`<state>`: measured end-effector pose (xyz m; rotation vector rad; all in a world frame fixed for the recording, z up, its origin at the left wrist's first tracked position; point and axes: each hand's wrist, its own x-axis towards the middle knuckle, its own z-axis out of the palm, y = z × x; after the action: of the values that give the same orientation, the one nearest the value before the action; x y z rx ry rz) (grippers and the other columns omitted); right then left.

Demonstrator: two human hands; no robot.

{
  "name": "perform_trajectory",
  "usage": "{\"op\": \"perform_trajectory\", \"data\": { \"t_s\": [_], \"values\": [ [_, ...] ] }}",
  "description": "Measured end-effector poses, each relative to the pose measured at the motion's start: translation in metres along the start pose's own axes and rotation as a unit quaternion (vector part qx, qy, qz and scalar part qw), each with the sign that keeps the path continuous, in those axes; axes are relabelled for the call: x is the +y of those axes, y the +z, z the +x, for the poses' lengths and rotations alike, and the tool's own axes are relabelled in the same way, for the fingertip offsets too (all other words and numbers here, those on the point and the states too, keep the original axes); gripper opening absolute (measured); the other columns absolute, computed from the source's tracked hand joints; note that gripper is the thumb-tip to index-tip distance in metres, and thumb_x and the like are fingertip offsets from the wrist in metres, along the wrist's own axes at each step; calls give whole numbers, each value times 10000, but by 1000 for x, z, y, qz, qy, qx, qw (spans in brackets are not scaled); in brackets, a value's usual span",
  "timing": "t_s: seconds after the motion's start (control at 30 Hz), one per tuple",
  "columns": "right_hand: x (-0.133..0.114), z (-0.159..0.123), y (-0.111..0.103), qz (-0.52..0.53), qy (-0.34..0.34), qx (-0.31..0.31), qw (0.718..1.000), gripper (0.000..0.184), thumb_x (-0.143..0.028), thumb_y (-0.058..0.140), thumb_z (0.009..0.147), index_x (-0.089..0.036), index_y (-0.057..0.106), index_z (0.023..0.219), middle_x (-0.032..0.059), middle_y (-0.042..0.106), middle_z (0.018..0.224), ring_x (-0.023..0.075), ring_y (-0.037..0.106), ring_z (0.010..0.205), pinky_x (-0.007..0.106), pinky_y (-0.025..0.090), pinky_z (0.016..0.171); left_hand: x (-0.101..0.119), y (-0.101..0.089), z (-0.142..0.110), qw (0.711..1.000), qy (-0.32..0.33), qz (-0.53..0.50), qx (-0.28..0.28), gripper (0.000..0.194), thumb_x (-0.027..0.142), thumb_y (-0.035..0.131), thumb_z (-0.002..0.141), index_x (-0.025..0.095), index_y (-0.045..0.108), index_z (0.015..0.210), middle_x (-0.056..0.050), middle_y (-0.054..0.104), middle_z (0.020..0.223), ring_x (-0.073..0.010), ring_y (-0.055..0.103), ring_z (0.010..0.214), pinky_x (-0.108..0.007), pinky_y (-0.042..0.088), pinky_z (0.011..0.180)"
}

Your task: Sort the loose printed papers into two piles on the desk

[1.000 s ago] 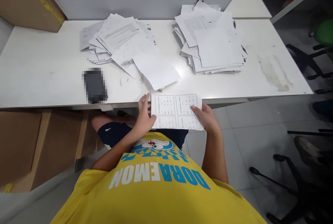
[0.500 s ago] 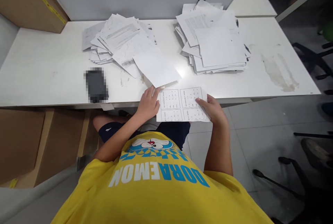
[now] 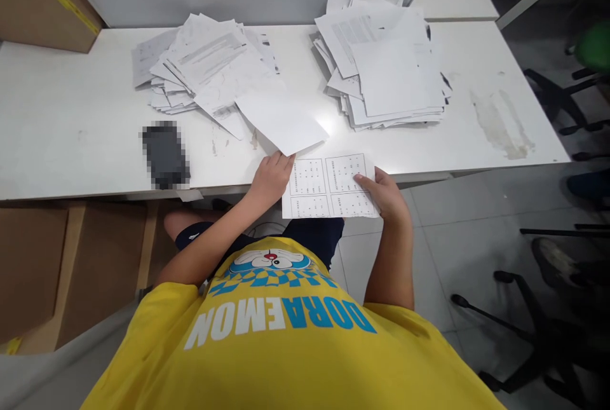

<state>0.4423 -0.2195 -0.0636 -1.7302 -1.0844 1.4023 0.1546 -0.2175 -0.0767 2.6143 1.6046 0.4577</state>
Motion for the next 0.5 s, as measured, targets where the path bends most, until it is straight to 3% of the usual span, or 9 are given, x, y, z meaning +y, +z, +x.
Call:
{"op": "perform_trajectory", "data": {
  "t_s": [0.13, 0.23, 0.37, 0.43, 0.5],
  "values": [
    [-12, -12, -1, -46, -54, 11, 997, 409, -477, 730, 748, -224, 661, 1062, 97, 748, 1041, 304, 704, 976, 460, 600, 834, -9, 2, -1, 1000, 10, -23, 2, 495, 93, 306, 951, 127, 551, 1381, -193, 652, 1195, -325, 589, 1099, -443, 481, 829],
    [-35, -33, -17, -138, -97, 26, 985, 399, -496, 712, 771, -224, 675, 1060, 107, 745, 1021, 306, 698, 923, 472, 590, 808, -15, 1, -4, 999, 31, -24, 0, 491, 116, 322, 949, 128, 561, 1379, -194, 664, 1153, -327, 606, 1066, -450, 474, 834],
    [-65, -48, -46, -150, -168, 194, 955, 327, -412, 678, 783, -246, 676, 1064, 127, 735, 1096, 301, 697, 979, 468, 566, 863, -15, -1, -7, 998, 26, -47, 20, 579, 70, 352, 890, 128, 498, 1447, -206, 595, 1372, -329, 594, 1156, -458, 459, 900],
    [-75, -36, -53, -103, -230, 251, 935, 341, -350, 663, 772, -254, 664, 1099, 131, 715, 1177, 289, 682, 1081, 444, 550, 922, -14, -4, -8, 997, 22, -65, 23, 633, 66, 368, 871, 151, 446, 1493, -174, 494, 1516, -322, 571, 1221, -460, 448, 948],
    [-81, -10, -50, -50, -280, 263, 922, 362, -303, 637, 758, -235, 646, 1114, 140, 699, 1206, 273, 658, 1162, 417, 522, 993, -14, -7, -9, 996, 22, -80, 14, 659, 69, 367, 867, 151, 404, 1520, -153, 421, 1582, -315, 545, 1272, -463, 434, 988]
  ]
}}
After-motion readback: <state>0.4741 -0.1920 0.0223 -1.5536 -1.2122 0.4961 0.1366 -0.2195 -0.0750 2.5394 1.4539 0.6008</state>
